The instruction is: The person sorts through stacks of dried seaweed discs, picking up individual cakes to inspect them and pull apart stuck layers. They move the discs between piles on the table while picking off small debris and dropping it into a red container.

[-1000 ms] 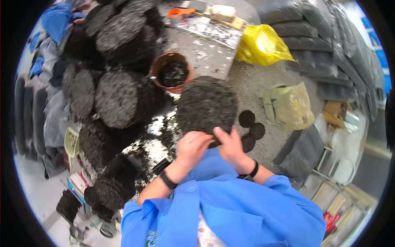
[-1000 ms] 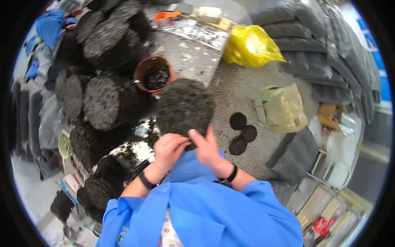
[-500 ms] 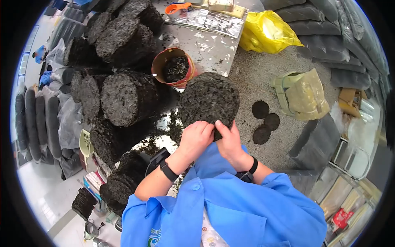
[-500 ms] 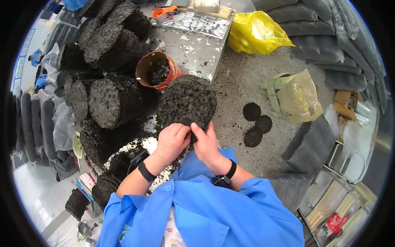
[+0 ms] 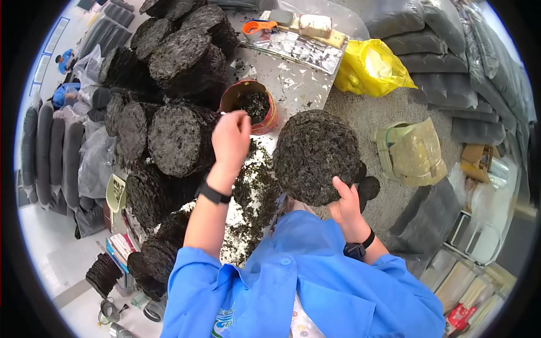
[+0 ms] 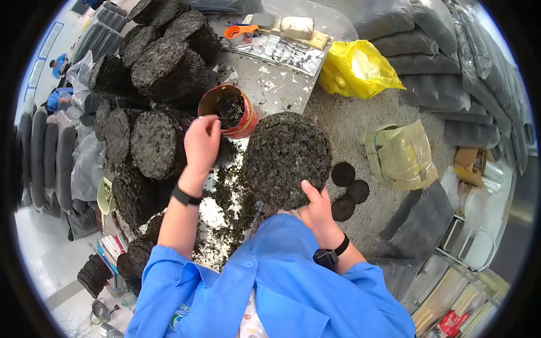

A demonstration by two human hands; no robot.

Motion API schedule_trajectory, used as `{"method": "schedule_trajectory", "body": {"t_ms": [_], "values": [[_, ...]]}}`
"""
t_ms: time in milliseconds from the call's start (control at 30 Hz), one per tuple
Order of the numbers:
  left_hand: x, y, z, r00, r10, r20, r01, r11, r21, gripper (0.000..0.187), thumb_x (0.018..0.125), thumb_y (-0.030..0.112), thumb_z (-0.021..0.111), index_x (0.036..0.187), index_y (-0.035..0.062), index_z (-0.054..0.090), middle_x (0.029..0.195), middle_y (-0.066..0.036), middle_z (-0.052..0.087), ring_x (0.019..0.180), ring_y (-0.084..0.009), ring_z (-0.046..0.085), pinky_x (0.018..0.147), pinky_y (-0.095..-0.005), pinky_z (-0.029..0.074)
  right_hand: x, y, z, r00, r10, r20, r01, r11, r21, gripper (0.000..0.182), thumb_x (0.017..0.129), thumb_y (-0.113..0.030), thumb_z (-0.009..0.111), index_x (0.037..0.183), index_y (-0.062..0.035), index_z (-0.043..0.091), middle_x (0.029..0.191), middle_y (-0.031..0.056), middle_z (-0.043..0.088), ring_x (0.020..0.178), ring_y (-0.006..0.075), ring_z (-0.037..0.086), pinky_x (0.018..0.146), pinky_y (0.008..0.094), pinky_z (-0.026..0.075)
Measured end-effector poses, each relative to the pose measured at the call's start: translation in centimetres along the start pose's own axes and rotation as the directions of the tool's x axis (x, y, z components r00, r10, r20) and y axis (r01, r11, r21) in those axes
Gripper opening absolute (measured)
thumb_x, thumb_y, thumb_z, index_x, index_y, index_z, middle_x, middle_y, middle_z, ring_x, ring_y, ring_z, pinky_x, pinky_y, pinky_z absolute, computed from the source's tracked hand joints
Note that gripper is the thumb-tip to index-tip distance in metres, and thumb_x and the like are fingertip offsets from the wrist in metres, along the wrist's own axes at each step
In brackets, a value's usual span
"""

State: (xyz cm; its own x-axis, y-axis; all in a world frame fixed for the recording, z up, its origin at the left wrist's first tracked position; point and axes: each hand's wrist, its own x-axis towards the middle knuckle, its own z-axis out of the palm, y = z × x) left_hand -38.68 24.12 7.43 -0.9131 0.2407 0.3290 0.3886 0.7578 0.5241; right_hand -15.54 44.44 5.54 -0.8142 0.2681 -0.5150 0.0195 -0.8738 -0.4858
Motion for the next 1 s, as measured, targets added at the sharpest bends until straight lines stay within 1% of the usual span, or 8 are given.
{"method": "schedule_trajectory", "body": {"t_ms": [100,233,367,433,500,733,833,1000], "values": [[-4.7,0.9,-0.5,0.779,-0.309,0.546,0.626,0.447,-0.639,0.037,0.099,0.026,0.065,0.128,0.0030,0.062,0.107,-0.003,0.070,0.088,-0.0087,0.064,0.077,-0.0281,0.052,-0.7,-0.4,0.5,0.999,0.025,0.037,-0.025,0.999,-0.021,0.047,0.097,-0.006,0.058,0.143,-0.0045,0.048,0.137,0.0108,0.060,0.124,0.0279,0.059,0.105,0.0481,0.050],[-9.6,0.7,-2.8,0.406,-0.225,0.886,0.814,-0.351,-0.462,0.050,0.103,0.037,0.056,0.137,0.0009,0.054,0.131,-0.012,0.065,0.116,-0.0259,0.064,0.100,-0.0414,0.052,-0.1,0.7,1.2,0.987,-0.008,0.163,0.068,0.928,-0.365,0.057,0.092,-0.010,0.066,0.145,-0.0019,0.046,0.142,0.0126,0.055,0.132,0.0281,0.052,0.111,0.0445,0.043],[-12.7,0.0,-5.9,0.474,-0.462,0.750,0.713,-0.298,-0.635,0.051,0.103,0.043,0.054,0.137,0.0039,0.056,0.133,-0.014,0.065,0.118,-0.0283,0.065,0.103,-0.0449,0.052,-0.1,-0.9,5.8,0.777,-0.376,0.505,0.626,0.378,-0.682,0.072,0.083,-0.024,0.079,0.146,-0.0056,0.050,0.154,0.0181,0.042,0.150,0.0335,0.031,0.123,0.0478,0.024],[-14.0,0.7,-8.0,0.463,-0.465,0.754,0.612,-0.447,-0.652,0.049,0.105,0.041,0.051,0.136,0.0044,0.057,0.131,-0.013,0.066,0.117,-0.0287,0.065,0.102,-0.0459,0.053,-1.2,-0.3,7.6,0.496,0.250,0.831,0.862,-0.254,-0.438,0.077,0.075,-0.029,0.083,0.145,-0.0147,0.054,0.158,0.0160,0.040,0.150,0.0342,0.031,0.124,0.0553,0.017],[-15.6,0.0,-8.7,0.478,-0.430,0.766,0.595,-0.483,-0.642,0.058,0.105,0.049,0.047,0.142,0.0051,0.052,0.138,-0.014,0.061,0.125,-0.0304,0.060,0.108,-0.0481,0.048,-0.3,2.0,7.8,0.390,0.365,0.845,0.889,-0.387,-0.243,0.082,0.062,-0.023,0.082,0.140,-0.0178,0.058,0.157,0.0122,0.043,0.150,0.0343,0.033,0.123,0.0603,0.014],[-24.9,-4.1,-12.0,0.544,-0.606,0.580,0.407,-0.414,-0.814,0.069,0.105,0.058,0.039,0.152,0.0072,0.040,0.151,-0.014,0.049,0.136,-0.0324,0.050,0.115,-0.0513,0.039,3.2,2.6,12.8,0.181,0.332,0.926,0.907,0.308,-0.288,0.063,0.077,-0.005,0.071,0.138,-0.0013,0.056,0.145,0.0223,0.055,0.138,0.0393,0.050,0.115,0.0534,0.037],[-29.7,-4.6,-14.1,0.429,-0.745,0.512,0.341,-0.391,-0.855,0.061,0.107,0.050,0.041,0.149,0.0067,0.044,0.147,-0.013,0.054,0.133,-0.0321,0.053,0.114,-0.0507,0.041,1.9,4.8,19.2,0.774,-0.017,0.633,0.484,0.660,-0.575,0.035,0.097,-0.002,0.055,0.132,0.0045,0.058,0.128,0.0113,0.066,0.115,0.0190,0.061,0.102,0.0338,0.046],[-33.1,-4.1,-16.1,0.290,-0.840,0.459,0.290,-0.380,-0.879,0.052,0.107,0.042,0.046,0.144,0.0055,0.049,0.142,-0.011,0.058,0.128,-0.0301,0.057,0.111,-0.0481,0.044,12.1,12.0,27.7,0.794,0.108,0.598,0.350,0.723,-0.596,0.038,0.103,-0.023,0.063,0.128,0.0051,0.059,0.114,0.0063,0.068,0.102,0.0116,0.059,0.091,0.0284,0.048]]}}
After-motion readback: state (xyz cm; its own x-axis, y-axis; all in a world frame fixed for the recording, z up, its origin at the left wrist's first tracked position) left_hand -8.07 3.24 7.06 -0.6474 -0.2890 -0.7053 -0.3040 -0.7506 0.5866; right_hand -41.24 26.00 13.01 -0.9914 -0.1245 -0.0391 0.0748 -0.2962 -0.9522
